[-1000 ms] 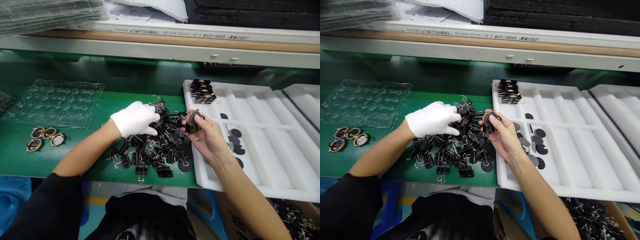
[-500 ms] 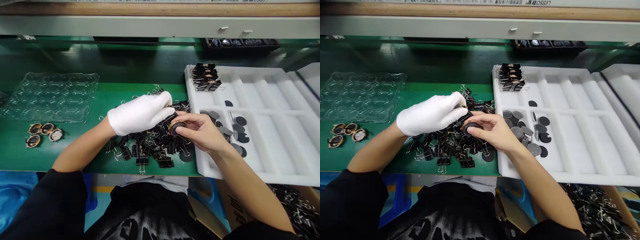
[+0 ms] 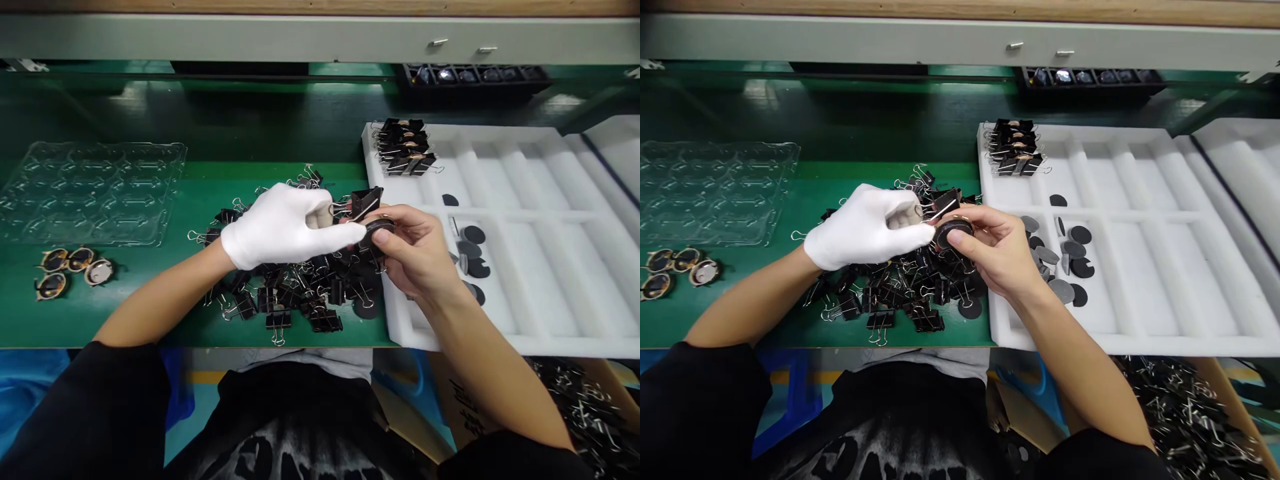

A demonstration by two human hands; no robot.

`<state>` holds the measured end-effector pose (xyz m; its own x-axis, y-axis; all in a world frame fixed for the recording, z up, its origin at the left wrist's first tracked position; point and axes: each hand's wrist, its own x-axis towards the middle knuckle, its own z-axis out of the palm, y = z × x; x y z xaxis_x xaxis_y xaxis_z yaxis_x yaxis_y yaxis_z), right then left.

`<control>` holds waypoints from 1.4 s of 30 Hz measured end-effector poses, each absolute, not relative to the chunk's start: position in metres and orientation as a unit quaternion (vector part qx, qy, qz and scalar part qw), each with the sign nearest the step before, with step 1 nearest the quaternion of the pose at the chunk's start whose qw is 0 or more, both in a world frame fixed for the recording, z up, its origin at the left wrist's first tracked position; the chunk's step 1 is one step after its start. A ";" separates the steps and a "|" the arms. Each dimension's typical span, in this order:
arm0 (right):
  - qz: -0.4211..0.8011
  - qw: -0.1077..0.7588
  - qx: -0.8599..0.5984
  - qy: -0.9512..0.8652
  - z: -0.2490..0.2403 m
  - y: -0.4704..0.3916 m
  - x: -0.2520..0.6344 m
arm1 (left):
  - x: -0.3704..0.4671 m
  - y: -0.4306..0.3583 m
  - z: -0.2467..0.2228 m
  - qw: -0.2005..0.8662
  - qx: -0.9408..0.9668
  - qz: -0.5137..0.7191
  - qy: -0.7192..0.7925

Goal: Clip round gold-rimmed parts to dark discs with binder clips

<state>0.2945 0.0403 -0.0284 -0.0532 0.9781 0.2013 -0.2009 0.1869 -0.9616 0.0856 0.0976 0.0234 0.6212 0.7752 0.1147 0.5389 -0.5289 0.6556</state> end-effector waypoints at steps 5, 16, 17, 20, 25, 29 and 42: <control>0.556 0.563 -0.367 -0.489 -0.025 0.040 0.290 | 0.093 0.092 0.016 0.298 0.833 0.237 0.402; 0.355 0.456 -0.526 -0.623 -0.001 0.045 0.334 | 0.079 0.103 0.023 0.266 0.886 0.177 0.337; 0.347 0.445 -0.526 -0.636 0.001 0.045 0.338 | 0.080 0.101 0.022 0.268 0.894 0.167 0.317; 0.360 0.414 -0.498 -0.671 0.006 0.042 0.345 | 0.083 0.095 0.017 0.250 0.919 0.173 0.252; 0.394 0.397 -0.458 -0.691 0.009 0.038 0.346 | 0.083 0.088 0.010 0.222 0.927 0.218 0.211; 0.406 0.398 -0.460 -0.682 0.004 0.038 0.345 | 0.083 0.085 0.009 0.251 0.921 0.207 0.217; 0.423 0.392 -0.459 -0.676 0.004 0.037 0.340 | 0.082 0.082 0.002 0.254 0.917 0.172 0.255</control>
<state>0.3400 0.0366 0.0037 -0.2715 0.9521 0.1410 0.2891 0.2204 -0.9316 0.0817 0.0817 0.0018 0.8108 0.5548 0.1863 0.3801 -0.7413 0.5532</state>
